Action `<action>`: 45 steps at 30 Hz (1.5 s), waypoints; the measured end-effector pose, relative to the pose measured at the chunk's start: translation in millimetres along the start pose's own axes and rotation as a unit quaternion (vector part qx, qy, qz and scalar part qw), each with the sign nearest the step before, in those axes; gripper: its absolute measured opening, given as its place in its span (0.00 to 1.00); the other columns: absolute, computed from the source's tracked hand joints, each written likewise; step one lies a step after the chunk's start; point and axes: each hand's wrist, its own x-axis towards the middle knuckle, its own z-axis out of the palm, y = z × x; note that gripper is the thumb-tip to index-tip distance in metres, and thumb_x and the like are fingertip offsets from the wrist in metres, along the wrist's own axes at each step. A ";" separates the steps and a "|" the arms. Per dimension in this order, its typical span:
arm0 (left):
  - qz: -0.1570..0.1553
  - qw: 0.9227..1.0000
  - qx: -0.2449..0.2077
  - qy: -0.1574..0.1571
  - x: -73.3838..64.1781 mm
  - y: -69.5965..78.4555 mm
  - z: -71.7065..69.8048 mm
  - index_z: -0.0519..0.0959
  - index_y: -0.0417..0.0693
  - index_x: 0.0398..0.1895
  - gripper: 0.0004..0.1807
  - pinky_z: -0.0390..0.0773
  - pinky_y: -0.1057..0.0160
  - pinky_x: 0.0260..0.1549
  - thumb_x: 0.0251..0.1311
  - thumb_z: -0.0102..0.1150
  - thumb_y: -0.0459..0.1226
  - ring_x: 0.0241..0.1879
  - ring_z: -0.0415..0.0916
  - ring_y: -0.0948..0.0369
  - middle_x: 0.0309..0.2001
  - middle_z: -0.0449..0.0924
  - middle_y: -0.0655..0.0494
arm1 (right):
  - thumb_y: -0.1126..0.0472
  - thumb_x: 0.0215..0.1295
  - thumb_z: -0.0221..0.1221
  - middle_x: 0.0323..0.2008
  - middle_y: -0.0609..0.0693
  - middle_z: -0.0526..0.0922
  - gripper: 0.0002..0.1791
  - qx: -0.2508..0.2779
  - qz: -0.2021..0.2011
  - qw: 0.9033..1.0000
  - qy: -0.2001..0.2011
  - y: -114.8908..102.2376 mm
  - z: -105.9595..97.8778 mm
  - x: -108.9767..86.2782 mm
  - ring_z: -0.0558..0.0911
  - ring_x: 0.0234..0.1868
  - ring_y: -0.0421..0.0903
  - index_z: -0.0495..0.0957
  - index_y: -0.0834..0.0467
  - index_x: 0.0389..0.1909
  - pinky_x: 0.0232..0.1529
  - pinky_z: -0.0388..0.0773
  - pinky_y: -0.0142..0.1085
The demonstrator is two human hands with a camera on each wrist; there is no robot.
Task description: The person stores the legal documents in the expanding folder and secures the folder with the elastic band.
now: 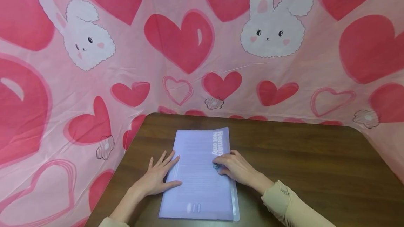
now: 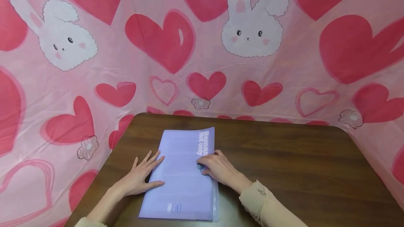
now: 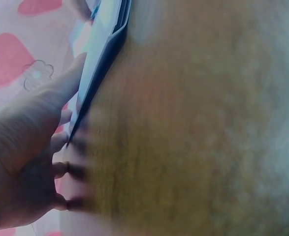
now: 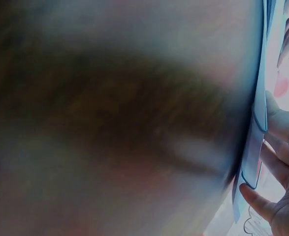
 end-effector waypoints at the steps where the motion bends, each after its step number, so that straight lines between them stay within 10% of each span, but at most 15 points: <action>1: -0.001 1.000 0.000 -0.001 -0.2 -0.1 -0.5 0.63 0.54 0.87 0.53 0.40 0.12 0.75 0.65 0.69 0.67 0.88 0.47 0.33 0.89 0.53 0.45 | 0.59 0.67 0.76 0.56 0.50 0.93 0.20 -0.006 0.000 1.000 0.001 -0.5 0.3 0.6 0.91 0.60 0.48 0.88 0.56 0.58 0.66 0.77 0.60; 15: -0.004 1.000 -0.002 -0.008 -0.4 -0.2 -1.5 0.62 0.53 0.87 0.53 0.38 0.12 0.75 0.66 0.68 0.67 0.89 0.45 0.34 0.90 0.51 0.46 | 0.49 0.47 0.85 0.29 0.43 0.89 0.28 -0.129 -0.057 0.990 0.021 -19.9 0.7 31.7 0.87 0.37 0.41 0.77 0.52 0.40 0.45 0.63 0.43; 26: 0.001 1.000 -0.005 -0.002 1.4 -0.8 -0.2 0.63 0.53 0.87 0.53 0.39 0.11 0.75 0.66 0.68 0.67 0.89 0.45 0.34 0.89 0.52 0.45 | 0.49 0.48 0.87 0.38 0.46 0.95 0.34 -0.070 -0.008 0.997 0.015 -17.9 -2.8 28.6 0.91 0.37 0.42 0.71 0.54 0.42 0.50 0.69 0.48; 33: -0.002 1.000 -0.005 -0.001 0.7 -1.4 0.3 0.64 0.52 0.86 0.53 0.39 0.12 0.75 0.66 0.69 0.66 0.89 0.46 0.34 0.89 0.53 0.44 | 0.55 0.56 0.83 0.31 0.46 0.88 0.17 -0.169 -0.044 0.984 0.028 -25.6 1.9 27.4 0.86 0.37 0.43 0.82 0.53 0.33 0.51 0.78 0.55; 40: -0.008 1.000 -0.005 -0.005 0.2 -2.2 1.1 0.64 0.53 0.86 0.53 0.39 0.12 0.76 0.66 0.69 0.67 0.89 0.45 0.34 0.90 0.52 0.45 | 0.63 0.70 0.71 0.43 0.46 0.90 0.07 -0.318 -0.080 0.944 0.025 -44.4 7.4 30.3 0.89 0.44 0.48 0.89 0.47 0.43 0.50 0.88 0.55; 45: -0.007 1.000 -0.004 -0.008 1.6 -2.6 1.5 0.63 0.54 0.87 0.53 0.39 0.12 0.76 0.66 0.69 0.67 0.89 0.44 0.35 0.90 0.51 0.46 | 0.66 0.71 0.70 0.47 0.48 0.87 0.11 -0.278 -0.034 0.960 -0.030 -49.0 5.6 30.0 0.87 0.50 0.51 0.88 0.47 0.47 0.52 0.88 0.62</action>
